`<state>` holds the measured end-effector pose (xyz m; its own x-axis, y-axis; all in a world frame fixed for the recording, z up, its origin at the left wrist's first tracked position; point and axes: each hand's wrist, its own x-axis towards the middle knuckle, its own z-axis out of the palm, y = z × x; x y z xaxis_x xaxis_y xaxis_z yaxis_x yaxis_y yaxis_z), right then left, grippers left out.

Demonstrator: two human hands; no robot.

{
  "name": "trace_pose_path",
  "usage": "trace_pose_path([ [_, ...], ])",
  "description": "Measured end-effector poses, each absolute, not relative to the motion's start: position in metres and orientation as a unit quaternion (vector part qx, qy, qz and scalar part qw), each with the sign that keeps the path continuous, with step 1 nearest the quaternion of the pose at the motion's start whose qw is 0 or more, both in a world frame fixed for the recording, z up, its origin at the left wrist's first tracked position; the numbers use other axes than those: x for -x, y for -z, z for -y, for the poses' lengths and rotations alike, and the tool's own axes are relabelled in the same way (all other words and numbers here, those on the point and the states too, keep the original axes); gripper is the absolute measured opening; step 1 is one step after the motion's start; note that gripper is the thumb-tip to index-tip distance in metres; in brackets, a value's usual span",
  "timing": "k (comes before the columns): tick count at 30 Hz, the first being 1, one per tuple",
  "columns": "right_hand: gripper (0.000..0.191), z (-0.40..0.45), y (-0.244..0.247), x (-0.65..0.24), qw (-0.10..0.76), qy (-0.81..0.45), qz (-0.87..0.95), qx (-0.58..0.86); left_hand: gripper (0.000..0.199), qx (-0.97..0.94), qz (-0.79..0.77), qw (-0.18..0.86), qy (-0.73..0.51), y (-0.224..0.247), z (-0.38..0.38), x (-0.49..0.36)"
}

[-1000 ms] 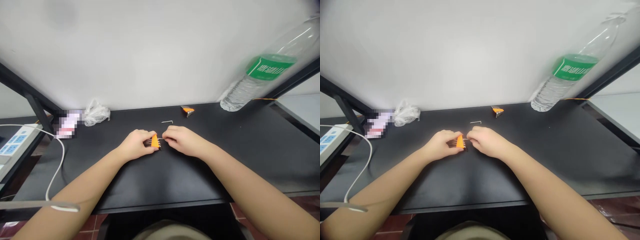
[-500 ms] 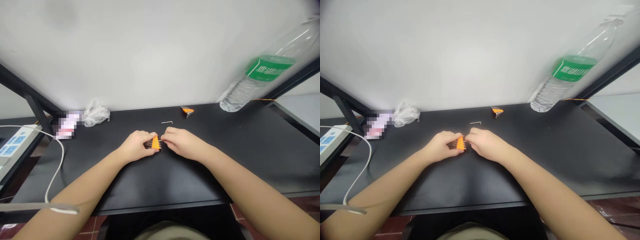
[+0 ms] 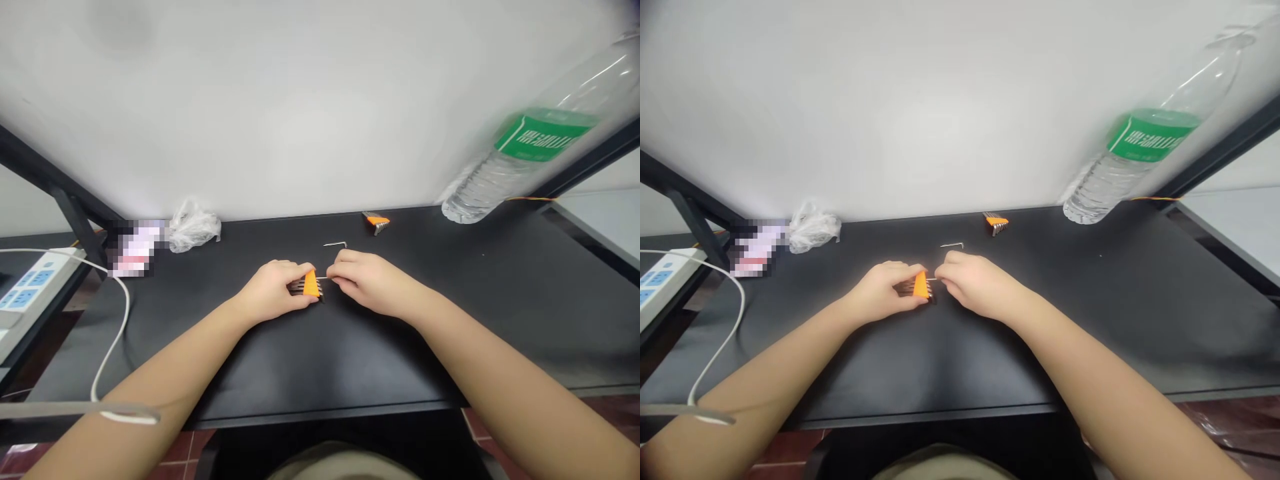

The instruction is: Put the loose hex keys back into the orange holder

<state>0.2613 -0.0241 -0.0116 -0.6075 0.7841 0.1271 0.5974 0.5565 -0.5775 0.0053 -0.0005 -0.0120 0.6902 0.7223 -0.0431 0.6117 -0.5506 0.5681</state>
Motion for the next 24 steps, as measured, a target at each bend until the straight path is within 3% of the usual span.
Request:
trace_pose_path([
  [15,0.022,0.027,0.012,-0.255,0.218,-0.248,0.857,0.394,0.032,-0.873,-0.378,0.292,-0.101,0.010,0.000,-0.007],
  [24,0.019,0.029,0.017,-0.235,0.280,-0.385,0.792,0.382,0.030,-0.891,-0.346,0.277,-0.099,0.016,-0.002,-0.007],
])
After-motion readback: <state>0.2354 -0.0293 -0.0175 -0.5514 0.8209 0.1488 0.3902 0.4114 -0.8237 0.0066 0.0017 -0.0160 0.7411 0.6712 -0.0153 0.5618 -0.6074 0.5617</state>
